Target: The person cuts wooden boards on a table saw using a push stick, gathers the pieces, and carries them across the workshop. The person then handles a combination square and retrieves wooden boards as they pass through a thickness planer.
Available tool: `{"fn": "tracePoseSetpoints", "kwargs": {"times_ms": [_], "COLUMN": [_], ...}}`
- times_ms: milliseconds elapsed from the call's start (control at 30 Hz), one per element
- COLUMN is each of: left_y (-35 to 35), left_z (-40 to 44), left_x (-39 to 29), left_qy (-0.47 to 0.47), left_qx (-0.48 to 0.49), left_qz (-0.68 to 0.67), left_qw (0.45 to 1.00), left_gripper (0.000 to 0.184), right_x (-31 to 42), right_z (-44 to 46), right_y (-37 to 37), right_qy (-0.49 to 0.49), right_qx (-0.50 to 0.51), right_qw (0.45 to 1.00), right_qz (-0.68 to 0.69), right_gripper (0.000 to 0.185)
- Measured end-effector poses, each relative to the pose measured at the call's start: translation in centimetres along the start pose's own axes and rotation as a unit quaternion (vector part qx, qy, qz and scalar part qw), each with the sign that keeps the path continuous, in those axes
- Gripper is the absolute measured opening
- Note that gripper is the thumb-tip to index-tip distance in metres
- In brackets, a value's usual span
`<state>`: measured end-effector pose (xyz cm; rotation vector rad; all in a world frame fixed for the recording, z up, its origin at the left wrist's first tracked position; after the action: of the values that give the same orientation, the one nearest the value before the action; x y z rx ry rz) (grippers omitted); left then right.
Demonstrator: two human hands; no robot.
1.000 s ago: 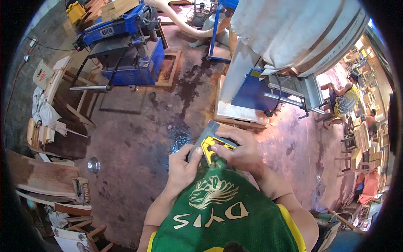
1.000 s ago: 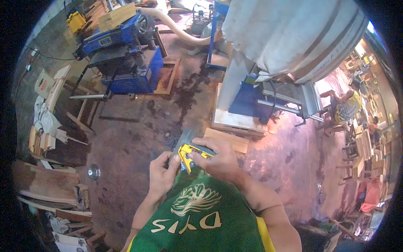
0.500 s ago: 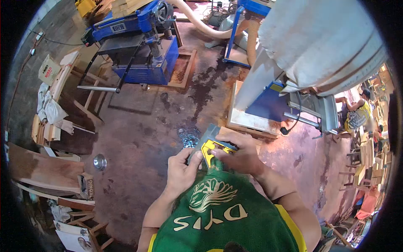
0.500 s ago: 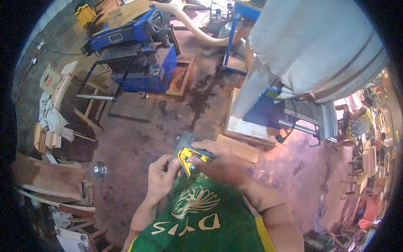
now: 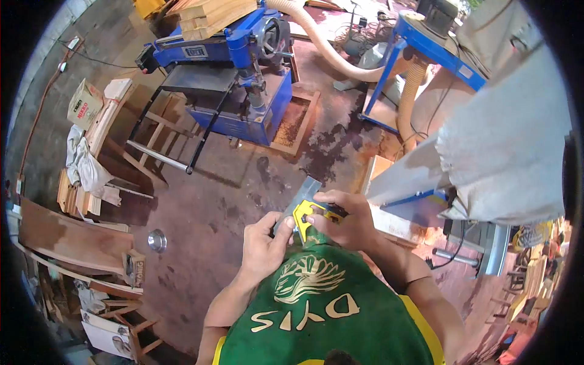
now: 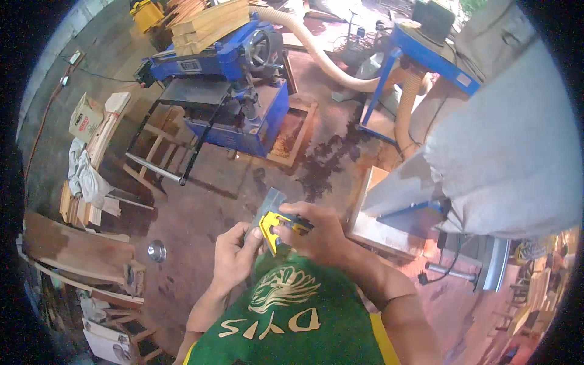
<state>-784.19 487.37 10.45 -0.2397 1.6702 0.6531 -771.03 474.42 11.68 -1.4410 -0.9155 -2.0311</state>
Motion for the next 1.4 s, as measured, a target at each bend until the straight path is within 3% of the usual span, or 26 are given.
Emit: {"fn": "tracePoseSetpoints", "kwargs": {"times_ms": [100,233,433,567,667,700,900,967,1000,1067,1167,1233,1333,1367,1400], "left_y": [0.7,1.8,4.4,7.6,10.8,11.6,15.0,14.8,14.4,13.7,12.9,11.6,10.8,10.3,9.9], "left_z": [3.2,8.2,16.4,22.7,26.7,27.9,34.2,35.7,36.4,37.5,39.7,41.0,42.2,42.8,42.9], "left_x": [-0.3,0.6,2.1,4.3,5.7,5.6,6.2,7.0,7.4,8.2,4.3,5.4,9.7,11.0,10.6], "left_qy": [0.04,0.026,0.032,0.028,0.036,0.016,-0.034,-0.015,-0.019,-0.016,-0.084,-0.037,0.004,0.013,0.073], "left_qx": [-0.001,-0.02,-0.012,0.006,0.015,0.016,0.02,0.038,0.039,0.025,0.019,0.016,0.006,0.0,-0.028], "left_qz": [-0.015,-0.037,-0.049,-0.044,-0.046,-0.046,-0.007,-0.031,-0.051,-0.089,-0.037,-0.094,-0.064,-0.034,-0.108], "left_qw": [0.999,0.999,0.998,0.999,0.998,0.999,0.999,0.999,0.998,0.996,0.996,0.995,0.998,0.999,0.991], "left_gripper": [0.029,0.029,0.031,0.031,0.037,0.038,0.045,0.048,0.048,0.049,0.048,0.042,0.031,0.028,0.024], "right_x": [-1.1,-1.7,-4.7,-7.3,-6.8,-7.5,-10.2,-9.5,-9.3,-10.9,-12.8,-14.8,-14.8,-14.7,-13.9], "right_z": [4.3,9.6,17.5,23.9,28.4,29.5,36.6,38.2,38.7,39.5,41.2,42.5,45.1,46.8,49.4], "right_y": [0.2,0.2,-0.8,-3.3,-5.7,-6.2,-8.6,-8.3,-8.0,-7.5,-6.3,-5.7,-1.6,2.7,9.1], "right_qy": [-0.032,-0.045,-0.054,-0.125,-0.047,-0.09,-0.122,-0.03,0.012,-0.023,-0.058,-0.126,0.01,0.058,0.012], "right_qx": [0.022,0.036,0.042,0.065,0.056,0.037,0.1,0.077,0.067,0.054,0.076,0.122,0.197,0.187,0.119], "right_qw": [0.999,0.997,0.997,0.99,0.994,0.992,0.987,0.996,0.995,0.997,0.995,0.983,0.98,0.98,0.991], "right_qz": [0.005,-0.059,-0.041,-0.012,-0.077,-0.082,0.011,-0.039,-0.071,-0.042,-0.007,0.048,0.023,-0.02,-0.064], "right_gripper": [0.037,0.037,0.04,0.044,0.047,0.045,0.049,0.044,0.042,0.042,0.043,0.045,0.045,0.041,0.043]}}
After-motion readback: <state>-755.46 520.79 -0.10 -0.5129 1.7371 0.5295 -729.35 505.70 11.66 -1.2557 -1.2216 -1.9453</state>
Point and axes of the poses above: each hand's wrist, its own z-axis towards the middle knuckle, its own y-axis out of the back of the hand, x = y × z, the point moved 8 cm from there along z, towards the middle knuckle, and after that the axes turned 1 degree about -y, right-handed, at the moved point
